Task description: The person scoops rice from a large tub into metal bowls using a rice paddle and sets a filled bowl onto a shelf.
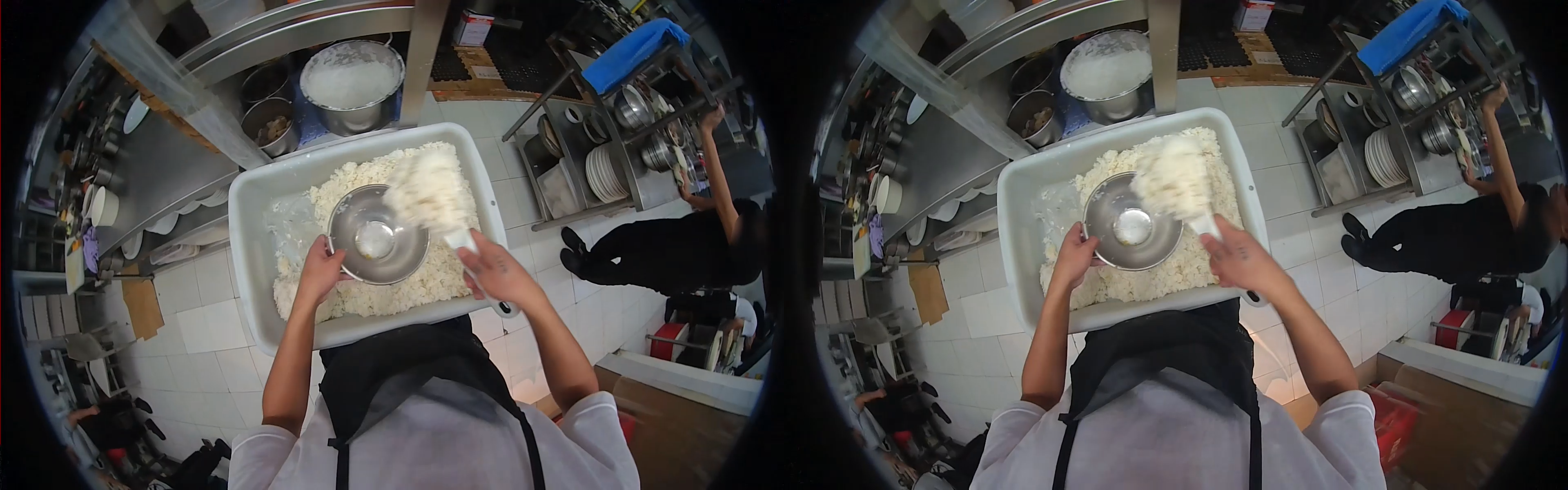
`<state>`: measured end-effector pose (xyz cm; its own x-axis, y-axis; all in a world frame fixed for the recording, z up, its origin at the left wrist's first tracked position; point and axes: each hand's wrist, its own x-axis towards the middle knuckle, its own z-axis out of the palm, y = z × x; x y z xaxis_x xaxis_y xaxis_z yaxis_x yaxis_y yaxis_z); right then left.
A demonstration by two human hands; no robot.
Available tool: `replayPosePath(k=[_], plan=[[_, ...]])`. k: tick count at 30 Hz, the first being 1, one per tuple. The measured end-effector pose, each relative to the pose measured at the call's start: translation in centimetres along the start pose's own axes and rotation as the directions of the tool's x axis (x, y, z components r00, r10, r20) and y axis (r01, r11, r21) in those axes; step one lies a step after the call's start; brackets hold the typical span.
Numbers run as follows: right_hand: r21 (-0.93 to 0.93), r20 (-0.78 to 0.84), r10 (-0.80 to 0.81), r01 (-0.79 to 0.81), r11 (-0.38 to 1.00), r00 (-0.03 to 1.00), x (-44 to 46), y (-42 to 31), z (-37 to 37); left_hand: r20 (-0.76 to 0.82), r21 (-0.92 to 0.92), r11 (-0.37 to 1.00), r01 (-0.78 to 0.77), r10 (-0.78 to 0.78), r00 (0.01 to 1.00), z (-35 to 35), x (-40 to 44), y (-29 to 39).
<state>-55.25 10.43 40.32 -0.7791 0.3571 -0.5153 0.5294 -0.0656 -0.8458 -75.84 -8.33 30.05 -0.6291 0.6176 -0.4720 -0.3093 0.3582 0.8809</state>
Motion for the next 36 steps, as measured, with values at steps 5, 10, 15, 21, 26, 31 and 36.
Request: replayPosePath(k=[5, 10, 15, 21, 26, 31, 36], plan=[[-0.724, -0.166, -0.327, 0.11, 0.681, 0.93, 0.4, -1.2, 2.2, 0.054, -0.088, 0.996, 0.021, -0.016, 0.998, 0.8, 0.4, 1.5], [-0.739, -0.313, -0.206, -0.102, 0.666, 0.927, 0.4, 0.6, -1.7, -0.099, -0.132, 0.991, -0.03, 0.017, 0.995, -3.7, -2.8, -0.7], [-0.692, -0.234, -0.13, -0.071, 0.719, 0.963, 4.5, 4.8, -2.5, -0.33, -0.116, 0.993, -0.034, -0.007, 0.944, -8.9, -9.2, -0.9], [-0.342, 0.015, 0.233, -0.214, 0.915, 0.972, 9.9, 5.1, -1.4, -0.533, -0.154, 0.987, -0.039, -0.05, 0.845, -12.0, -14.1, -2.4], [-0.277, 0.08, 0.296, -0.264, 0.924, 0.952, 10.3, 3.7, -0.1, -0.586, -0.181, 0.983, -0.035, -0.079, 0.806, -13.1, -15.5, -3.5], [-0.243, 0.197, 0.362, -0.313, 0.918, 0.911, 12.6, 4.1, 0.2, -0.572, -0.211, 0.974, -0.081, -0.056, 0.819, -13.5, -15.1, -3.4], [-0.013, 0.317, 0.38, -0.396, 0.918, 0.869, 14.1, 4.8, 3.4, -0.563, -0.197, 0.976, -0.093, -0.035, 0.826, -13.2, -14.0, -2.6]])
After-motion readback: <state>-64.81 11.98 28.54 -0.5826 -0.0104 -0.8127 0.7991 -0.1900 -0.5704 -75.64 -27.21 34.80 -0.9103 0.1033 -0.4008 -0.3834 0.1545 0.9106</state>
